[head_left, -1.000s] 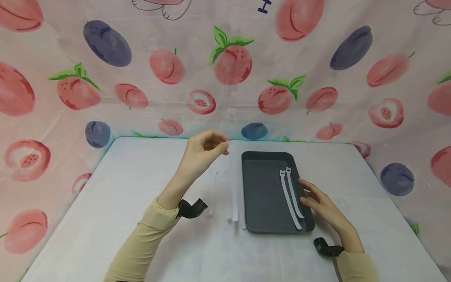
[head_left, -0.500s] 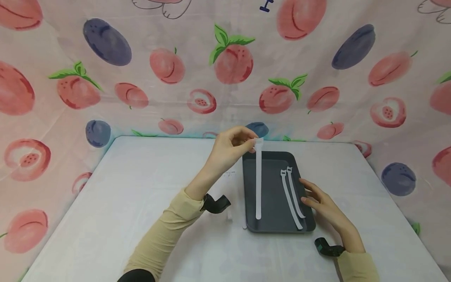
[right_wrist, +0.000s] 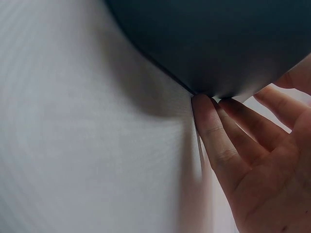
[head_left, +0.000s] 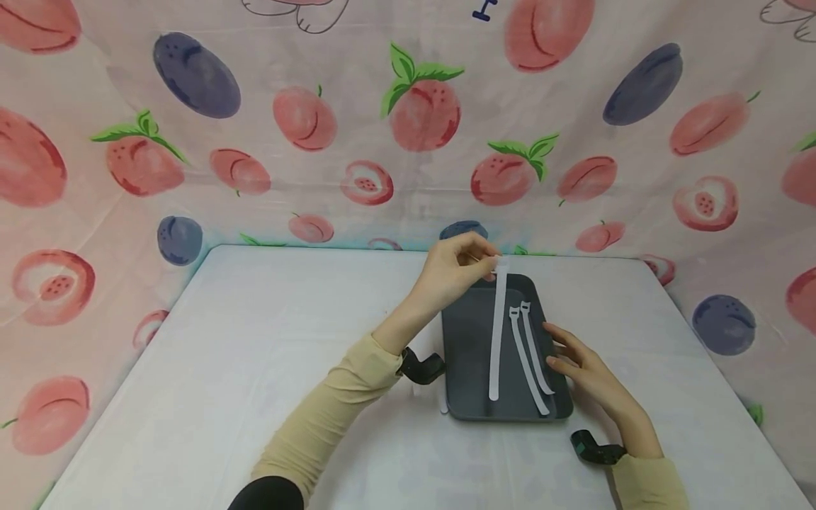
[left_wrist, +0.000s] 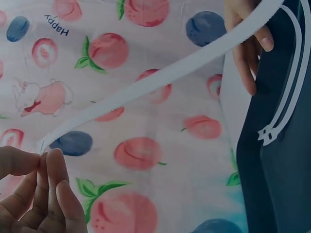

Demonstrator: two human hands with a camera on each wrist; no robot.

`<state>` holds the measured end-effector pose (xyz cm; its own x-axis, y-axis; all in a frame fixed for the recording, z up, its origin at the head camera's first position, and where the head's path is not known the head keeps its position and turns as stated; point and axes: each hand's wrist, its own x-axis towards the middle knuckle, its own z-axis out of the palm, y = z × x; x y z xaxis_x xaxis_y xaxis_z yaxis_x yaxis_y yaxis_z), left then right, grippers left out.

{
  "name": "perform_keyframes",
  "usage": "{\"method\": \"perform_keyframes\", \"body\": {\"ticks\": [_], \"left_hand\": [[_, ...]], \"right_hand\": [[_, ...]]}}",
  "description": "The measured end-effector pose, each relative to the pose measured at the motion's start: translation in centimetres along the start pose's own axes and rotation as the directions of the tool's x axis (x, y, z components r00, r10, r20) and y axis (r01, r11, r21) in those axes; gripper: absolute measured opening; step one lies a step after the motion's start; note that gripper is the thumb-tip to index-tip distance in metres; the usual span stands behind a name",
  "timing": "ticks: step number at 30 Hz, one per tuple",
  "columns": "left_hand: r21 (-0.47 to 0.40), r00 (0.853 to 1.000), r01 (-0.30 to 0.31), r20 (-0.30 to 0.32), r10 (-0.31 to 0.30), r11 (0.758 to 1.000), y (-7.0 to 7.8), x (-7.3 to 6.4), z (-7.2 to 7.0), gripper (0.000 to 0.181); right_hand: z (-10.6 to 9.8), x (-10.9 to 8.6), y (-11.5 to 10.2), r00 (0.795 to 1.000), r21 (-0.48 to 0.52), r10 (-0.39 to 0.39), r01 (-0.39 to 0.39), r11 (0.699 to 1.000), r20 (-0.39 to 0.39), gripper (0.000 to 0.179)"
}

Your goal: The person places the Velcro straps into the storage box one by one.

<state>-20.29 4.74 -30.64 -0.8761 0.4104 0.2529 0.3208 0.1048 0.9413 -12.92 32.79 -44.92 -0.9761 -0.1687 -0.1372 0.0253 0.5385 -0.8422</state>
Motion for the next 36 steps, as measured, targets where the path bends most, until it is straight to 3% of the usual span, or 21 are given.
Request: {"method": "perform_keyframes", "body": {"ticks": [11,19,29,36], "left_hand": [[0.022,0.996,0.085,0.001,-0.085,0.996,-1.9,1.6,1.7,0.012],[-0.07,0.983,0.181,-0.008,-0.182,0.981,-4.0,2.5,2.7,0.013],[-0.112,0.952,0.303,-0.001,-0.305,0.946,-6.6,3.4,3.5,0.011],[-0.114,0.917,0.394,-0.013,-0.398,0.912,-8.5,4.1,4.3,0.012]], "right_hand": [[0.1,0.1,0.0,1.0,0.006,0.017,-0.017,1.0,0.007,0.067],[0.1,0.1,0.0,1.0,0.005,0.016,-0.016,1.0,0.005,0.067],[0.0,0.0,0.2,1.0,-0.006,-0.007,0.007,1.0,-0.001,0.065],[0.0,0.0,0.2,1.0,-0.005,-0.009,0.009,1.0,-0.001,0.065]]}}
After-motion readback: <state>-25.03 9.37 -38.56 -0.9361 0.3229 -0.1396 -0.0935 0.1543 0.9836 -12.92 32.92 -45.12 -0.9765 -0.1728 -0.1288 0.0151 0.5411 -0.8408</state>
